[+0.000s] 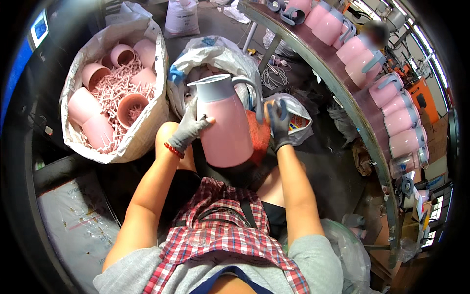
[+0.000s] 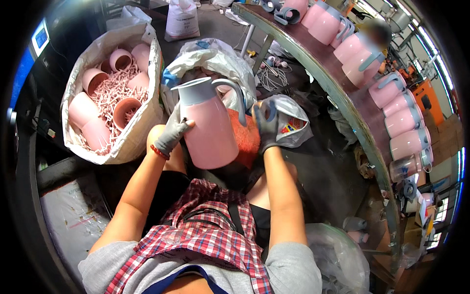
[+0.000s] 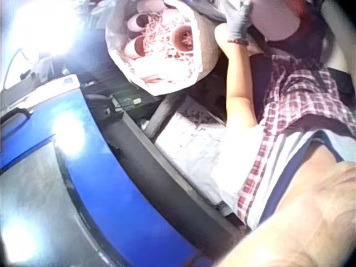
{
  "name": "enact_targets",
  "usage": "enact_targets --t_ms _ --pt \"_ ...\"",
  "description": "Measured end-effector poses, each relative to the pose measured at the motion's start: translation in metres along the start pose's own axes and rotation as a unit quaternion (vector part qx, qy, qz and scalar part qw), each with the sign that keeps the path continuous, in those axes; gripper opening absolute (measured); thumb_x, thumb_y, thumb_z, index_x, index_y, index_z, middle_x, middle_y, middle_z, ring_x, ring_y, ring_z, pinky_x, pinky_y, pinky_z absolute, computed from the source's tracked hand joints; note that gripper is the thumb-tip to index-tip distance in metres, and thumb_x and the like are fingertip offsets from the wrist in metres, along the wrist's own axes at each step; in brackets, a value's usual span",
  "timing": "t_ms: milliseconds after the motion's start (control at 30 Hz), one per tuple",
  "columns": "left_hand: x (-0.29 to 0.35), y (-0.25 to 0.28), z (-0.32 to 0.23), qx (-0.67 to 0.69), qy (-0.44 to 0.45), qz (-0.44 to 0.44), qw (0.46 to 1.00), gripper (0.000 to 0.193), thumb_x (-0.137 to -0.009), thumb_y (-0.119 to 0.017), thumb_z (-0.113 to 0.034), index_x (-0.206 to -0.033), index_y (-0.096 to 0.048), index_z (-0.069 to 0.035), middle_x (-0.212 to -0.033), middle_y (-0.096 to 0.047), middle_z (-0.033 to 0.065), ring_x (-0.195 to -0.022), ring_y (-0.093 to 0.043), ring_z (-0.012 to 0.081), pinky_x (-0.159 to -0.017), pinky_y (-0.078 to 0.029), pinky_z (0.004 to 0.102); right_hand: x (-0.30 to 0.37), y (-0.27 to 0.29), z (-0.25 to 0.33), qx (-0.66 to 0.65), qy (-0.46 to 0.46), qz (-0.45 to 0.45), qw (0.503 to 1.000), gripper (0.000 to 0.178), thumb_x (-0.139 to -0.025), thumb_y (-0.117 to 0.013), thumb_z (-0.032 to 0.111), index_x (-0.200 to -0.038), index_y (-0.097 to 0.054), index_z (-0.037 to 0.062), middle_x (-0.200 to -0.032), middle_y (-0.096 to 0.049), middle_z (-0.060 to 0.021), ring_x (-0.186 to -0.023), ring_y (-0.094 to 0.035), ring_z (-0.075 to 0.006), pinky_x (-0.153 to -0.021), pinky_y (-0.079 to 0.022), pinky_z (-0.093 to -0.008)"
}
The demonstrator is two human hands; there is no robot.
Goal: The person assembles thermal flasks by fitting gray plastic lids onto pink bodies and placing the completed units on a table.
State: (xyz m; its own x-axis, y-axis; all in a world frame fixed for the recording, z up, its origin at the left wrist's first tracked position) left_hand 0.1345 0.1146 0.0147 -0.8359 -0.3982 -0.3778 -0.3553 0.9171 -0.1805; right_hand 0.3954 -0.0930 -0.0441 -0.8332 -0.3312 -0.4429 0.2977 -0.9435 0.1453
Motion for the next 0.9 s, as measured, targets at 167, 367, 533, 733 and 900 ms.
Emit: enact_targets --t_ms 167,367,533,733,900 --pt "0.02 0.011 0.002 -0.045 0.018 0.019 0.999 0.089 -0.075 -0.068 -0.046 -0.14 -0.027 -0.001 -0.13 -0.045 0.0084 -0.114 -0.043 0.0162 -0.098 -0.034 0.0304 0.053 -0.047 -0.012 0.36 0.006 0.09 0.929 0.072 -0.066 -0.075 0.045 -0.125 -0.051 0.0099 -0.124 -0.051 -0.0202 -0.114 -0.05 -0.0355 -0.095 -0.041 -0.0427" --pt "0.014 -0.003 0.038 0.047 0.088 0.053 0.994 0.087 -0.075 -0.065 -0.03 -0.144 -0.022 0.0 -0.134 -0.041 0.0098 -0.119 -0.039 0.0181 -0.101 -0.03 0.0297 0.012 -0.016 0.079 -0.032 -0.028 0.111 0.993 0.046 -0.087 -0.06 0.028 -0.127 -0.049 0.0068 -0.113 -0.061 -0.0119 -0.095 -0.062 -0.0242 -0.075 -0.052 -0.0381" --pt "0.015 -0.035 0.046 0.09 0.105 0.109 0.984 0.092 -0.073 -0.07 -0.037 -0.142 -0.023 0.0 -0.137 -0.038 0.0104 -0.124 -0.038 0.0194 -0.104 -0.03 0.0326 0.05 -0.028 0.171 -0.121 -0.193 0.352 0.908 0.026 -0.089 -0.062 0.02 -0.11 -0.058 0.0041 -0.085 -0.066 -0.0053 -0.068 -0.061 -0.0082 -0.055 -0.049 -0.0238" --pt "0.007 -0.058 0.065 0.251 0.144 0.083 0.954 0.086 -0.078 -0.066 -0.054 -0.138 -0.026 -0.007 -0.128 -0.047 0.0123 -0.109 -0.053 0.0227 -0.089 -0.046 0.0367 0.028 0.061 0.232 -0.131 -0.051 0.17 0.975 0.027 -0.086 -0.059 0.002 -0.113 -0.053 -0.0009 -0.095 -0.061 -0.0071 -0.079 -0.061 -0.014 -0.07 -0.051 -0.0276" --pt "0.024 -0.072 0.093 0.28 0.256 0.116 0.918 0.048 -0.085 -0.063 -0.037 -0.121 -0.042 -0.012 -0.108 -0.061 0.0077 -0.089 -0.063 0.0196 -0.078 -0.051 0.0349 -0.035 0.192 0.298 0.038 0.064 -0.136 0.988 0.017 -0.088 -0.063 0.016 -0.1 -0.06 0.0044 -0.076 -0.064 -0.0034 -0.052 -0.052 -0.0068 -0.046 -0.041 -0.021"
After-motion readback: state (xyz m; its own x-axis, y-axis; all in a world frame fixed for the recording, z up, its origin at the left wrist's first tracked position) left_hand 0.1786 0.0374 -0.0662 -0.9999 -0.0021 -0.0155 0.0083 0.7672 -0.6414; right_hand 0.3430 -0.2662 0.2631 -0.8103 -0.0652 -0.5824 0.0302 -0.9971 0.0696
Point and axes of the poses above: each hand's wrist, its own x-axis away from the middle knuckle, its own y-axis out of the back of the hand, z = x × y, the point moved 8 cm from there along -x, towards the middle knuckle
